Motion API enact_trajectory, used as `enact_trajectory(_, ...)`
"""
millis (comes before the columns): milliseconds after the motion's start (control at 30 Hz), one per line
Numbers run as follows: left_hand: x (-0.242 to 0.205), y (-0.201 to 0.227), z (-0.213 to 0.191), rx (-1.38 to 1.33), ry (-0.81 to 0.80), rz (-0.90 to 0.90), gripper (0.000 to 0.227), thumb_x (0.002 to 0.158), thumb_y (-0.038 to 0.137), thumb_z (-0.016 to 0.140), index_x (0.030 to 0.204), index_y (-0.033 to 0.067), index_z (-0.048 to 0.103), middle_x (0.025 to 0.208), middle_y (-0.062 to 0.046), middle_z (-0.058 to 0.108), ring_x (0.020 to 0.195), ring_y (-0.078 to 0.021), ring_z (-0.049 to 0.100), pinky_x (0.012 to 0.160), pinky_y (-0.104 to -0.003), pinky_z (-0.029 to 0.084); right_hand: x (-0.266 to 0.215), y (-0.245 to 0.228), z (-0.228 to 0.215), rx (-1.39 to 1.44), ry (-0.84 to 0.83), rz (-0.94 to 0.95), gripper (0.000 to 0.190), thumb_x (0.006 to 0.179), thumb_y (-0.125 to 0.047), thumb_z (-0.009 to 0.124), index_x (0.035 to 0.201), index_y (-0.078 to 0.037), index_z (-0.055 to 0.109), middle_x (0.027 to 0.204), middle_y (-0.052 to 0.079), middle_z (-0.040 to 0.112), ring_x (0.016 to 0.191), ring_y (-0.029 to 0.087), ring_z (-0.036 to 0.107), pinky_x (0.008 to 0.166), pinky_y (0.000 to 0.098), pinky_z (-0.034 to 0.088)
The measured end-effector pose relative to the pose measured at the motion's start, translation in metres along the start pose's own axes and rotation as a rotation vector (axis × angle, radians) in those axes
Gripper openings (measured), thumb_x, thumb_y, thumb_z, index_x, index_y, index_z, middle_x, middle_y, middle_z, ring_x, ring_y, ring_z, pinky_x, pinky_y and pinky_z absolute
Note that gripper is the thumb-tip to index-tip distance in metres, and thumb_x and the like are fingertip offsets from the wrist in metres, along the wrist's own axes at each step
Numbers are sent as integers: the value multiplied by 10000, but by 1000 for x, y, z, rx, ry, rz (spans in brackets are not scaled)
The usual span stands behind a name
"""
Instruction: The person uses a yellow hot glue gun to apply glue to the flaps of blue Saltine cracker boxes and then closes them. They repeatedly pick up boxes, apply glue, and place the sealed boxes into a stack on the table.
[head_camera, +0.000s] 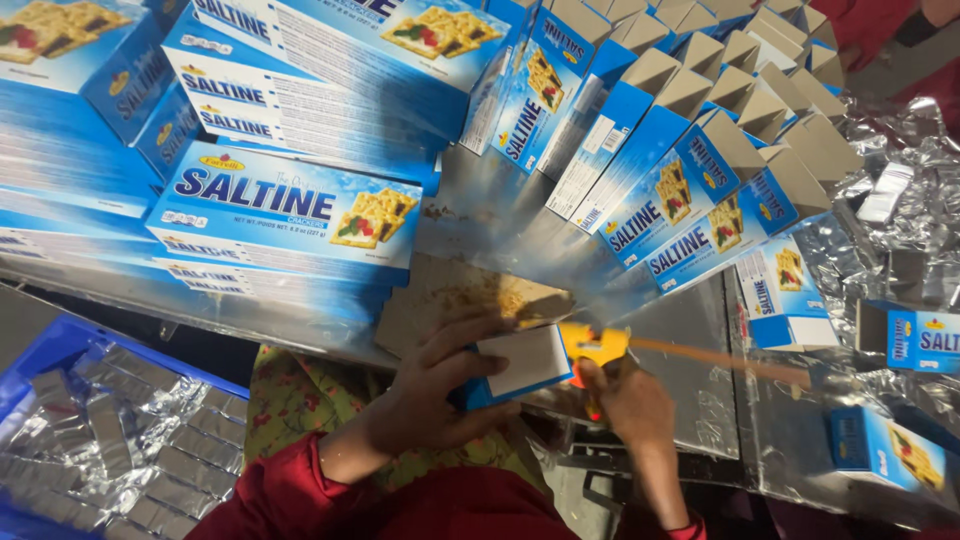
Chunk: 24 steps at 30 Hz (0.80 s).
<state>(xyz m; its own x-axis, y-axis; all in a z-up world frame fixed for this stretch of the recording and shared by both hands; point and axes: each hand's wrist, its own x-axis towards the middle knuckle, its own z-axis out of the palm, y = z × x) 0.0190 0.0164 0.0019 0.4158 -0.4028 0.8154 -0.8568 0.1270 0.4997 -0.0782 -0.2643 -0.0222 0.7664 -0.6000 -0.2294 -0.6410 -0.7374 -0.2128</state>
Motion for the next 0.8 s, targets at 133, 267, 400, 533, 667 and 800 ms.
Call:
enact_trajectory(133,-5,-6,6,-172,33,10,488,915,217,891,1184,112,497,1320,-136,656,1283,-385,664,1073,-496,553,-21,-15,-21,511,206,-201,556,919,-347,702,1389,-69,604,1129,125,773,1045,305,743,784,444,596)
enact_trajectory(267,-9,-10,8,-111,-48,81,502,882,204,892,1141,131,469,1195,-89,691,1214,-400,677,980,-486,561,-45,-29,-30,1085,270,-937,658,945,-220,730,1431,11,350,1244,175,658,1207,348,605,1067,461,446)
enact_trajectory(400,-10,-10,7,-95,-49,124,518,876,205,890,1166,142,465,1175,-79,700,1203,-393,674,947,-479,577,-45,-42,-17,728,414,-1125,515,764,-118,750,1244,-30,585,1194,188,695,1200,383,656,1078,474,506)
enact_trajectory(533,-24,-13,11,-244,66,30,679,921,268,887,1369,121,398,1330,-147,621,1259,-387,659,992,-489,567,-39,-44,0,687,575,-1145,441,781,-98,746,1178,-25,568,1145,129,727,1156,312,702,1083,463,511)
enact_trajectory(667,-52,-19,11,-191,48,-293,756,772,348,922,1363,81,534,1273,-200,622,1129,-385,681,916,-494,570,-43,-31,8,606,667,-1097,447,701,-99,766,1113,-28,609,1051,158,728,1055,308,675,1031,465,511)
enact_trajectory(800,-42,2,-12,-167,81,-222,660,730,367,897,1249,72,616,1188,-164,674,1096,-346,686,898,-484,566,-37,-25,20,731,754,-1133,631,726,-107,776,1297,-56,512,1194,180,667,1094,321,661,1005,440,534)
